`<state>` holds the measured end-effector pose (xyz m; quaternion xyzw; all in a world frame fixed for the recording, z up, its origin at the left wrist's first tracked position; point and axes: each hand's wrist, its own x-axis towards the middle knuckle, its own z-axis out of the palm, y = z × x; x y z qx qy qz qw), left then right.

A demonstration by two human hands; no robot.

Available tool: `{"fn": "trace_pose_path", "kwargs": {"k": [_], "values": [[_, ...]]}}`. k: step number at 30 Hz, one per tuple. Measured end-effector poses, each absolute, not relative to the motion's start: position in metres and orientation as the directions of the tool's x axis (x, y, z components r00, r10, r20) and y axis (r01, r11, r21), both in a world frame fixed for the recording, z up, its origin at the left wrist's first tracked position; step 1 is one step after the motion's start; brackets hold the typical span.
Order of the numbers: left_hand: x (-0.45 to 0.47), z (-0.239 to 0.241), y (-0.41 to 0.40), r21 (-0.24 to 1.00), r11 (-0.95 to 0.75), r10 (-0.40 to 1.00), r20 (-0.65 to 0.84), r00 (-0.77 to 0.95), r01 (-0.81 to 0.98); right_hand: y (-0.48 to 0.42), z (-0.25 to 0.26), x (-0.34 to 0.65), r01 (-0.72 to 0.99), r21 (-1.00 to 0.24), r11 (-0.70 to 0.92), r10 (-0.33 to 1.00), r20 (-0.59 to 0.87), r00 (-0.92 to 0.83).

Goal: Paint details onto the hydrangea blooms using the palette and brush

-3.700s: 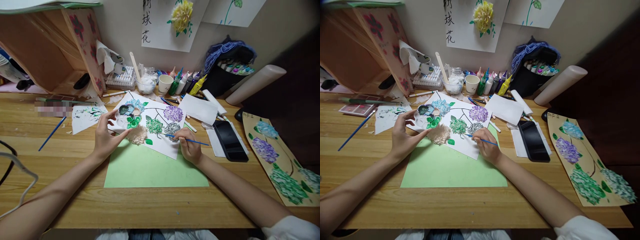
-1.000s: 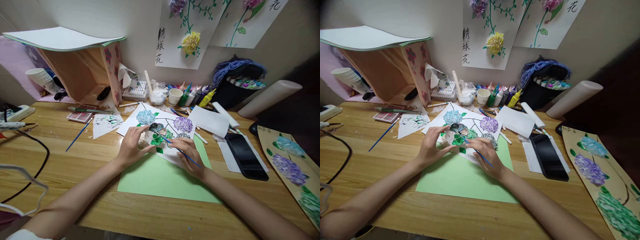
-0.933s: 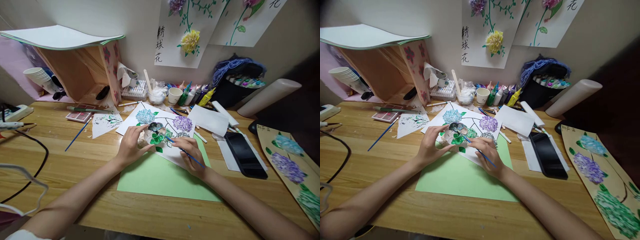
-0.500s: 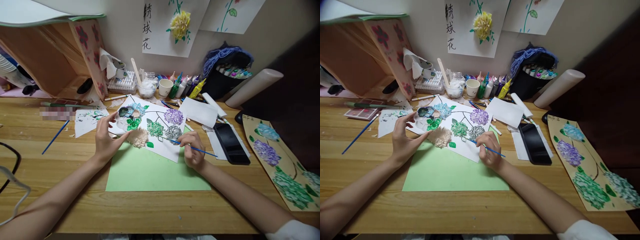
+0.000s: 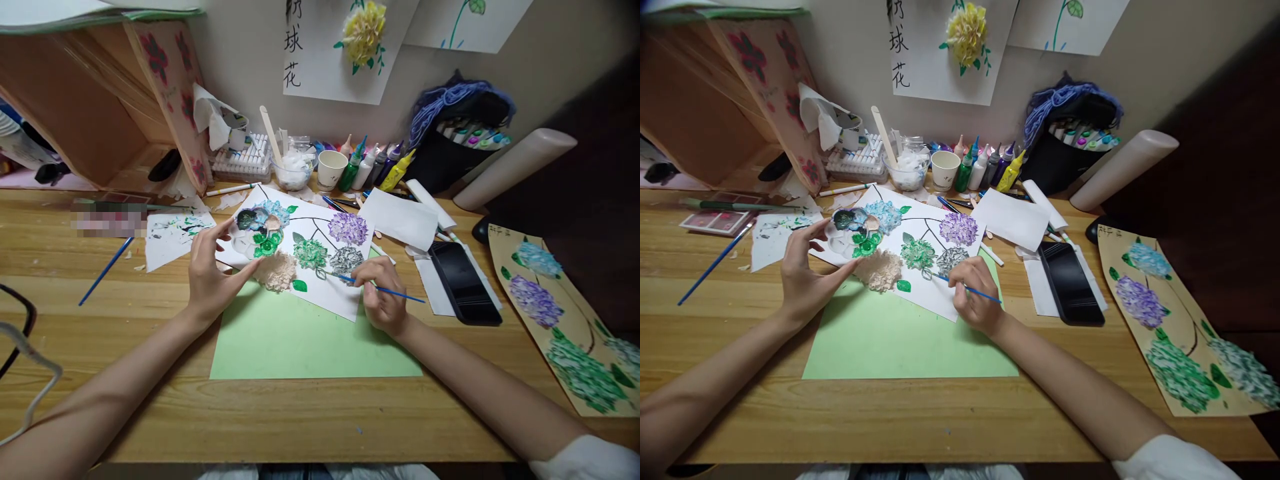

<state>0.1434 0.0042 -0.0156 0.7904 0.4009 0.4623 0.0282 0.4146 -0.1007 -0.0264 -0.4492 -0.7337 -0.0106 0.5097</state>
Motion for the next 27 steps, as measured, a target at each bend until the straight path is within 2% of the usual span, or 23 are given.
{"fn": "trace_pose_path", "kwargs": {"k": [27], "values": [[0.1436, -0.0148, 0.0028, 0.419, -0.664, 0.669, 0.702, 0.243, 0.619, -0.0992, -0.0298, 0.4169, 0.684, -0.467, 0.561, 0.664, 0.747, -0.034]]}}
